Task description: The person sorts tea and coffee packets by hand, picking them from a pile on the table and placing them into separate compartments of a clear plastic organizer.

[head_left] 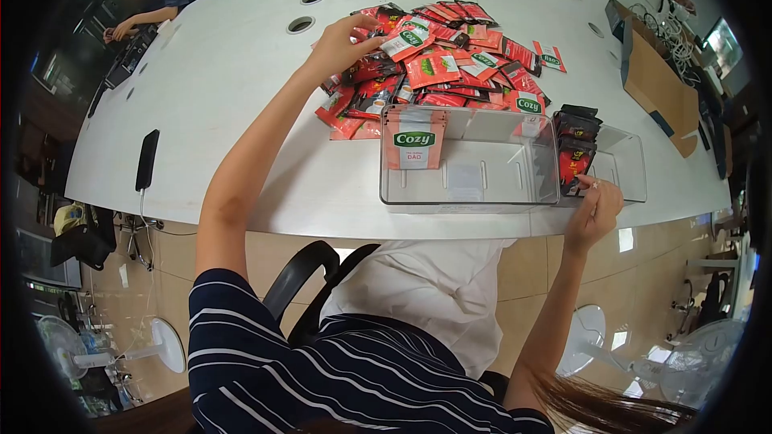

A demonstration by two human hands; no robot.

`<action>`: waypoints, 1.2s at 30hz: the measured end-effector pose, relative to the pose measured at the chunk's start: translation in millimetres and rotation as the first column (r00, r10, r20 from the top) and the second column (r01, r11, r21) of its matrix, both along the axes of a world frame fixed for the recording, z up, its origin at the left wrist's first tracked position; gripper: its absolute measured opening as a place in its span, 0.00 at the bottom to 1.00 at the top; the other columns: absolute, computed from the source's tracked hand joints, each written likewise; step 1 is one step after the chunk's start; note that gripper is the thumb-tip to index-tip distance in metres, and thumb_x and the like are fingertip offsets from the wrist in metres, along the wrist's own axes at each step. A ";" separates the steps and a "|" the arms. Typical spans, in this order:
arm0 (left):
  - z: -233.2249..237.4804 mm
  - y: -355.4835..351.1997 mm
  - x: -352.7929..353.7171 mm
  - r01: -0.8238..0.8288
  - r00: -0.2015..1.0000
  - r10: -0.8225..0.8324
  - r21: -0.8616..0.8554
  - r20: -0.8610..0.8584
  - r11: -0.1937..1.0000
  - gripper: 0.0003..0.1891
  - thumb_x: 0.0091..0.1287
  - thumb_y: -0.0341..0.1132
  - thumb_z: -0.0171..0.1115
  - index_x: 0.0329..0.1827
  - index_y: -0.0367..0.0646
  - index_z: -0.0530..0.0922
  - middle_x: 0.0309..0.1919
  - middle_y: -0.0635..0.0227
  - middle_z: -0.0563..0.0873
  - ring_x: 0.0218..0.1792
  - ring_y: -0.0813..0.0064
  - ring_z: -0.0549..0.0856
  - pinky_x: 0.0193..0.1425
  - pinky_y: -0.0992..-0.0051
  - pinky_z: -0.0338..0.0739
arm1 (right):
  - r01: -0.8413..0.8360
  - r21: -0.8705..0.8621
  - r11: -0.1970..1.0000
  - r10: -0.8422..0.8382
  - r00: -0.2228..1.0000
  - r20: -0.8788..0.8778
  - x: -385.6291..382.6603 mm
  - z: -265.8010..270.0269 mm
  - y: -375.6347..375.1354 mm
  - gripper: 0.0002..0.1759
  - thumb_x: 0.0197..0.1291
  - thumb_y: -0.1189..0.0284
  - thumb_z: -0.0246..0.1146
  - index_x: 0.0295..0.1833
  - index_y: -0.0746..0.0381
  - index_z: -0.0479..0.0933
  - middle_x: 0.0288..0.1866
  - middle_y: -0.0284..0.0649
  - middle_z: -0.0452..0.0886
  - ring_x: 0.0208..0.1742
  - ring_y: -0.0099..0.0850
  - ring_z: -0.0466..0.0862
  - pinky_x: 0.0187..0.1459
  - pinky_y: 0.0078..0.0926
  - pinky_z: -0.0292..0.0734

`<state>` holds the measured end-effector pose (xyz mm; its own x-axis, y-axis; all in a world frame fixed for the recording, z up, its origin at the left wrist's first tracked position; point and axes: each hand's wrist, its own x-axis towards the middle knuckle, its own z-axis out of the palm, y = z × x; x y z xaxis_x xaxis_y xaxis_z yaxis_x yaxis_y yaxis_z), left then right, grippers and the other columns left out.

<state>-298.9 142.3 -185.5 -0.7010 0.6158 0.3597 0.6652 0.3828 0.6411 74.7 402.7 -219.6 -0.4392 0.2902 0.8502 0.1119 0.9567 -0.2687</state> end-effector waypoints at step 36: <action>40.8 -39.9 235.0 0.427 0.795 -0.185 0.315 -0.578 0.848 0.15 0.47 0.28 0.69 0.40 0.37 0.83 0.36 0.58 0.87 0.34 0.64 0.87 0.36 0.73 0.82 | -0.643 -0.136 0.754 0.655 0.750 0.088 -15.8 93.4 -124.9 0.20 0.47 0.78 0.67 0.50 0.61 0.80 0.47 0.38 0.83 0.45 0.37 0.82 0.47 0.32 0.75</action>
<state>-64.0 102.4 -144.6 -0.1389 0.4728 0.8702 0.9688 -0.1171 0.2183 58.9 277.8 -126.2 -0.6482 -0.0302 0.7609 -0.4891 0.7823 -0.3857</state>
